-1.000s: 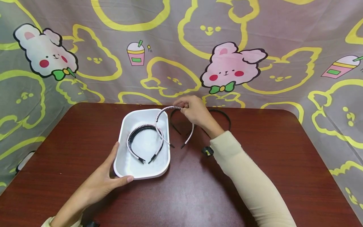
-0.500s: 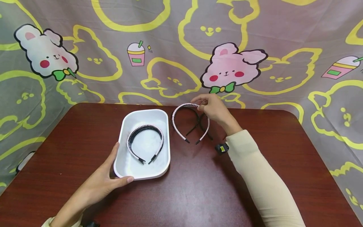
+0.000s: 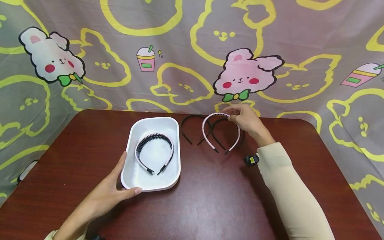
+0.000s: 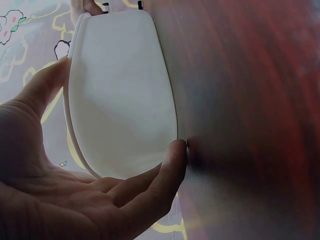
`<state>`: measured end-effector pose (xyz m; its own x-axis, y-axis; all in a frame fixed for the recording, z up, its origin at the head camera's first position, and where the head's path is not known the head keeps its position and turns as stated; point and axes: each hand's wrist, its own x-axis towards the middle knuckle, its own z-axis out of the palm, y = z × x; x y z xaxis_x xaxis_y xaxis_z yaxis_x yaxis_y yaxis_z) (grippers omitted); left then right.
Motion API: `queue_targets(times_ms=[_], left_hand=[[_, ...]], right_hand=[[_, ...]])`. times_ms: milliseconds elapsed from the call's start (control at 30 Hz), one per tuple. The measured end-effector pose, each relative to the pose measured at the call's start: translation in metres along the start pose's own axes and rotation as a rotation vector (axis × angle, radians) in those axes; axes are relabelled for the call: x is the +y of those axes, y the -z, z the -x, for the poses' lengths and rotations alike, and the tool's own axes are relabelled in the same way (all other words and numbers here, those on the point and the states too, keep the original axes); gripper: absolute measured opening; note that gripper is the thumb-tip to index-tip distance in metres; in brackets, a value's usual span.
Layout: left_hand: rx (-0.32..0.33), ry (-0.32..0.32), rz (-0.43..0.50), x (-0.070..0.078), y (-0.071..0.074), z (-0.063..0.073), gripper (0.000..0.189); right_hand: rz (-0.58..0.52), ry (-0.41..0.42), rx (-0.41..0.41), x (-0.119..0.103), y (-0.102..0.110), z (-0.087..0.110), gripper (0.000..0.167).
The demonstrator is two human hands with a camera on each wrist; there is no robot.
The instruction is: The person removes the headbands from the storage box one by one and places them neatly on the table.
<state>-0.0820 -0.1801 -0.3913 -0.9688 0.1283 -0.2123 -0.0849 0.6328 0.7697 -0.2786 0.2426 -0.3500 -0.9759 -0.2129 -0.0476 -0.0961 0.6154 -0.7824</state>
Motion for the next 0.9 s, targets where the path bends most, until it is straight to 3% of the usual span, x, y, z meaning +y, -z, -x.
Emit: queue_targets(times_ms=[433,900], left_hand=[[-0.002,0.013,-0.008,-0.001,0.000,0.002,0.132],[-0.002,0.005,-0.015,-0.001,0.000,0.000,0.132]], right_hand=[[0.073,-0.043,0.034,0.033,0.031,0.013,0.038],[0.130,-0.102,0.075,0.065,0.050,0.020,0.037]])
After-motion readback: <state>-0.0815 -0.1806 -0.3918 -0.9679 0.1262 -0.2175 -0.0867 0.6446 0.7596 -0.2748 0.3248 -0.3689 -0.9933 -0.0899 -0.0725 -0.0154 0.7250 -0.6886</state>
